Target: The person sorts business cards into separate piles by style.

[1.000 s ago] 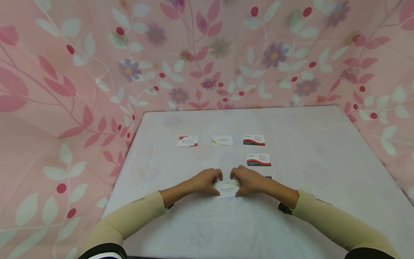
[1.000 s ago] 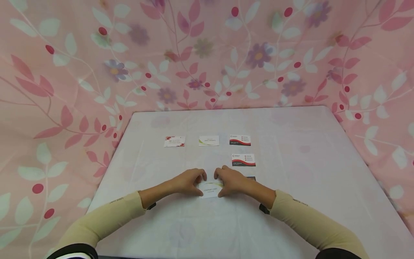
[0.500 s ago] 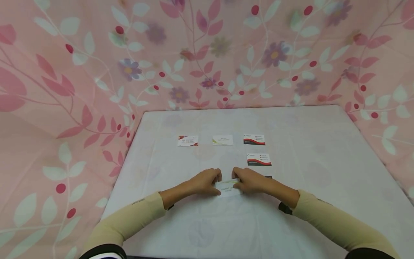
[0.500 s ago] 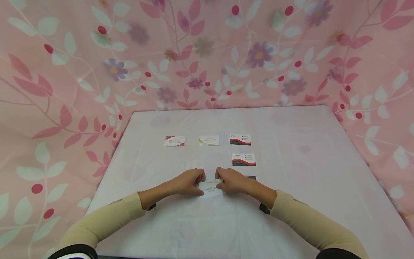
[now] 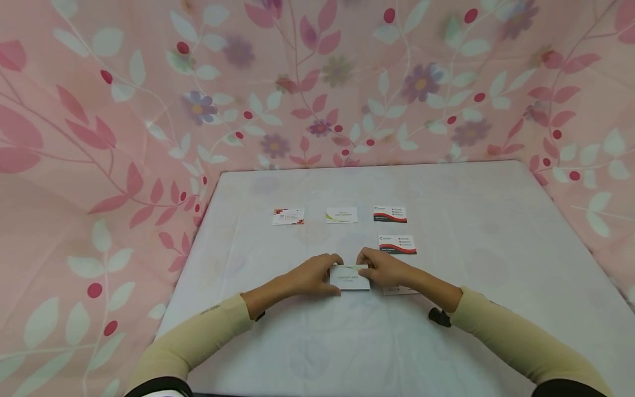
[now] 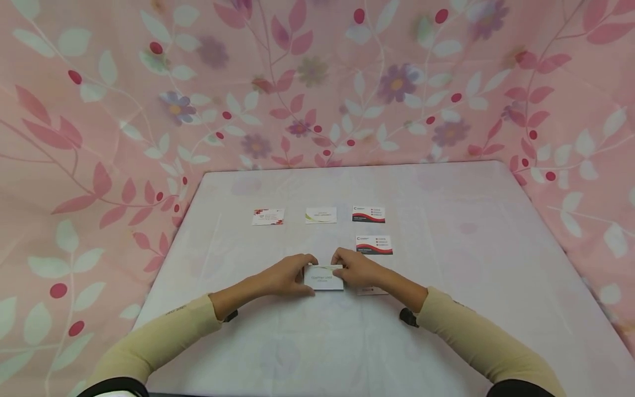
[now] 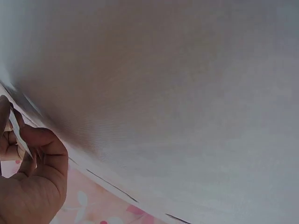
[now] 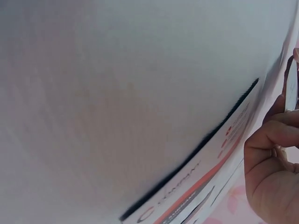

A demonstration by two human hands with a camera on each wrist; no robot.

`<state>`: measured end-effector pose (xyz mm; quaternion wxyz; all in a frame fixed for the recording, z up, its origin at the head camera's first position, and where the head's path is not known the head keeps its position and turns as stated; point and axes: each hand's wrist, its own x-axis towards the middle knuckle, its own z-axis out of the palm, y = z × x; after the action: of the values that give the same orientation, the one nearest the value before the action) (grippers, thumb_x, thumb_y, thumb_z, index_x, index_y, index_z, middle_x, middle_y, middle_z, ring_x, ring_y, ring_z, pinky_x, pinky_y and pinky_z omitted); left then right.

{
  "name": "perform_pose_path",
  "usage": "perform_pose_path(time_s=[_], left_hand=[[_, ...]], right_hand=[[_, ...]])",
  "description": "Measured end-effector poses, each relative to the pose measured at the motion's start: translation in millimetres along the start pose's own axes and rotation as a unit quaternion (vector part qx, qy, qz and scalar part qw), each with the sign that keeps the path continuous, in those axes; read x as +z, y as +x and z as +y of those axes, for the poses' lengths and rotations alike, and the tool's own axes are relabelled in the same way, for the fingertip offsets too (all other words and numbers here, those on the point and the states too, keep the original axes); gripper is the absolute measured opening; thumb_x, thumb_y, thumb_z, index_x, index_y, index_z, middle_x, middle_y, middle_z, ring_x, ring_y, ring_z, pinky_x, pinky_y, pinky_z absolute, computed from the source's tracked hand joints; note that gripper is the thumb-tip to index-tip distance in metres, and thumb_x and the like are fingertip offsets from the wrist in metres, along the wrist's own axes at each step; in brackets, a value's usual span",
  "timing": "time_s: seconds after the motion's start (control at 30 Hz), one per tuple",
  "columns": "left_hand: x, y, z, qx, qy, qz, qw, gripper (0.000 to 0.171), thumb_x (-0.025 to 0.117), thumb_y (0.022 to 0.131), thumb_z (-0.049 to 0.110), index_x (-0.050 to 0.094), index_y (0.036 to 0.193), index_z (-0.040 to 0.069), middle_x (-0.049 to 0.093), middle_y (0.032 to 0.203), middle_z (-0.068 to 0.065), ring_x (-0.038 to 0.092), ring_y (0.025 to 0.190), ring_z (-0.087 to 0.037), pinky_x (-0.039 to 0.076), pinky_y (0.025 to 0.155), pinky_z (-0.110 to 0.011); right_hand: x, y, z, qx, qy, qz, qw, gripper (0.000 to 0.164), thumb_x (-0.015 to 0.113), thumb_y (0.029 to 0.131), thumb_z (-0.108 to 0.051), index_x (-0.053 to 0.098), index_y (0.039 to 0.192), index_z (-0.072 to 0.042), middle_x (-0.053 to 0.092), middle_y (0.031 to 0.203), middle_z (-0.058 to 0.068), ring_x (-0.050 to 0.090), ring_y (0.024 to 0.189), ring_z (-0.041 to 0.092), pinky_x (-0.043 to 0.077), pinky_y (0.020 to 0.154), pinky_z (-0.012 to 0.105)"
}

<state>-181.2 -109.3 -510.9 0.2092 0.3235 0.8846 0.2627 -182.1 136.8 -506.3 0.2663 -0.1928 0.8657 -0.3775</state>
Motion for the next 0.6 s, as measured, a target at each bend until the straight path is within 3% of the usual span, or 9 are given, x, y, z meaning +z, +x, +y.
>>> perform_pose_path(time_s=[0.23, 0.37, 0.5, 0.6], left_hand=[[-7.8, 3.5, -3.7, 0.042, -0.078, 0.045, 0.9951, 0.063, 0.088, 0.075, 0.023, 0.055, 0.127, 0.017, 0.056, 0.084, 0.002, 0.05, 0.063, -0.005, 0.044, 0.058, -0.019], [-10.2, 4.3, -4.7, 0.044, -0.086, 0.059, 0.9936, 0.063, 0.089, 0.074, 0.023, 0.057, 0.127, 0.016, 0.056, 0.082, 0.0, 0.049, 0.062, -0.004, 0.043, 0.057, -0.018], [-11.4, 5.1, -6.5, 0.04, -0.092, 0.077, 0.992, 0.059, 0.087, 0.076, 0.021, 0.059, 0.127, 0.014, 0.058, 0.081, -0.001, 0.049, 0.063, -0.005, 0.043, 0.056, -0.018], [-13.1, 5.6, -8.4, 0.033, -0.096, 0.088, 0.991, 0.058, 0.087, 0.076, 0.022, 0.06, 0.127, 0.013, 0.058, 0.082, -0.001, 0.05, 0.063, -0.007, 0.043, 0.056, -0.019]], right_hand=[[-5.4, 4.5, 2.0, 0.028, 0.072, -0.007, 0.997, 0.016, 0.062, 0.097, -0.016, 0.055, 0.111, -0.013, 0.062, 0.088, 0.005, 0.055, 0.07, 0.019, 0.044, 0.065, 0.03], [-7.1, 5.2, 3.7, 0.035, 0.112, -0.001, 0.993, 0.02, 0.061, 0.098, -0.017, 0.054, 0.116, -0.013, 0.059, 0.077, 0.006, 0.053, 0.063, 0.019, 0.043, 0.061, 0.028], [-7.0, 5.1, 3.5, 0.009, 0.135, 0.019, 0.991, 0.023, 0.061, 0.098, -0.017, 0.054, 0.119, -0.012, 0.057, 0.072, 0.007, 0.052, 0.06, 0.018, 0.043, 0.057, 0.027], [-6.3, 5.3, 3.3, -0.02, 0.122, 0.041, 0.991, 0.033, 0.069, 0.093, -0.018, 0.055, 0.121, -0.01, 0.056, 0.074, 0.006, 0.051, 0.059, 0.016, 0.043, 0.055, 0.025]])
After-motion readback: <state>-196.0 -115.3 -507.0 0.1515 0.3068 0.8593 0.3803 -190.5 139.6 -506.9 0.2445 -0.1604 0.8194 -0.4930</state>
